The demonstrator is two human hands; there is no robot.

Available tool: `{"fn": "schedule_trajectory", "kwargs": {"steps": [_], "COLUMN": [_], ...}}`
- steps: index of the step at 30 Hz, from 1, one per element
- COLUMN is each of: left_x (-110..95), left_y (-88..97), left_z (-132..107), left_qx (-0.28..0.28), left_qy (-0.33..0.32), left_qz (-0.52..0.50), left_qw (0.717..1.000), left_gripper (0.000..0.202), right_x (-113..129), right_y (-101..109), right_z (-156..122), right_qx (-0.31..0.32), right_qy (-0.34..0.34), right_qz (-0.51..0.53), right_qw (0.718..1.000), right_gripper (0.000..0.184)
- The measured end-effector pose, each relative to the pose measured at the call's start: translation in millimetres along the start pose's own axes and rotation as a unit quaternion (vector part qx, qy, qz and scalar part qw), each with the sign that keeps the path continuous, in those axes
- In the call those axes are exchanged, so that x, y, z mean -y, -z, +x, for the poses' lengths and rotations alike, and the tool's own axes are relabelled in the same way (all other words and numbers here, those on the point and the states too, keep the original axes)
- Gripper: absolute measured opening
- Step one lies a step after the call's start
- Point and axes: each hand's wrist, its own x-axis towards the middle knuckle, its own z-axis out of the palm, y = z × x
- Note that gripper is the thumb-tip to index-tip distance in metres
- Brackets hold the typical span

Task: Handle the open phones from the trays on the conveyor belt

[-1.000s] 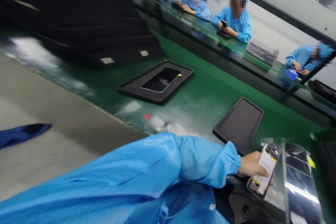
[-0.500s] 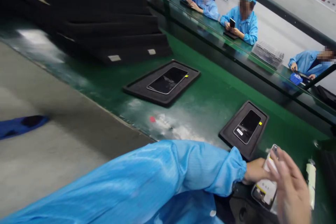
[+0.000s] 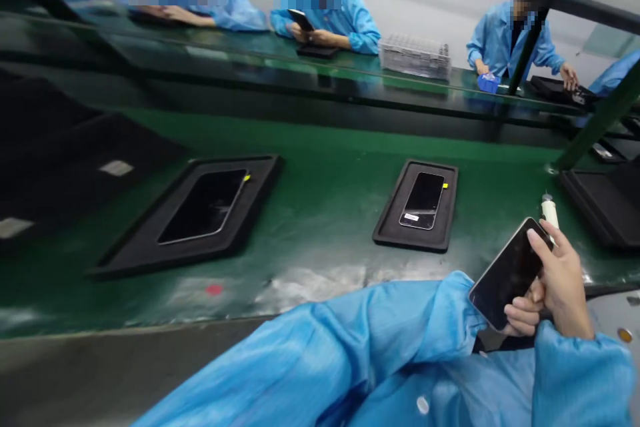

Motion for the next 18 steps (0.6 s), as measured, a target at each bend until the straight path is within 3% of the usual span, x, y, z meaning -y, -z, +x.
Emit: {"fn": "schedule_trajectory", "kwargs": {"steps": [2, 5, 8, 11, 14, 18], "left_x": [1.4, -3.2, -10.6, -17.3, -20.6, -18.7], "left_y": [-1.2, -4.2, -10.5, -18.0, -24.5, -32.5], "left_z": [6.0, 8.3, 8.4, 12.1, 18.3, 25.0], "left_qx": [0.014, 0.043, -0.077, -0.197, -0.222, -0.207], "left_qy": [0.015, 0.005, -0.088, -0.203, -0.246, -0.234], "left_qz": [0.011, 0.055, 0.149, 0.186, 0.203, 0.218], "left_qw": [1.000, 0.998, 0.982, 0.941, 0.921, 0.925], "left_gripper": [0.046, 0.048, 0.049, 0.054, 0.064, 0.065], "right_x": [2.7, -0.1, -5.5, -7.9, -8.4, -10.4], "right_y": [7.5, 27.6, 48.0, 62.3, 71.6, 82.4], "right_z": [-0.8, 0.4, 1.5, 0.2, -1.7, -3.6], "right_qx": [-0.046, -0.039, -0.023, -0.015, -0.027, -0.065], "right_qy": [-0.011, 0.020, 0.053, 0.031, 0.021, 0.020], "right_qz": [-0.060, -0.029, 0.057, 0.137, 0.178, 0.178], "right_qw": [0.997, 0.999, 0.997, 0.990, 0.984, 0.982], "right_gripper": [0.070, 0.060, 0.054, 0.052, 0.049, 0.042]}}
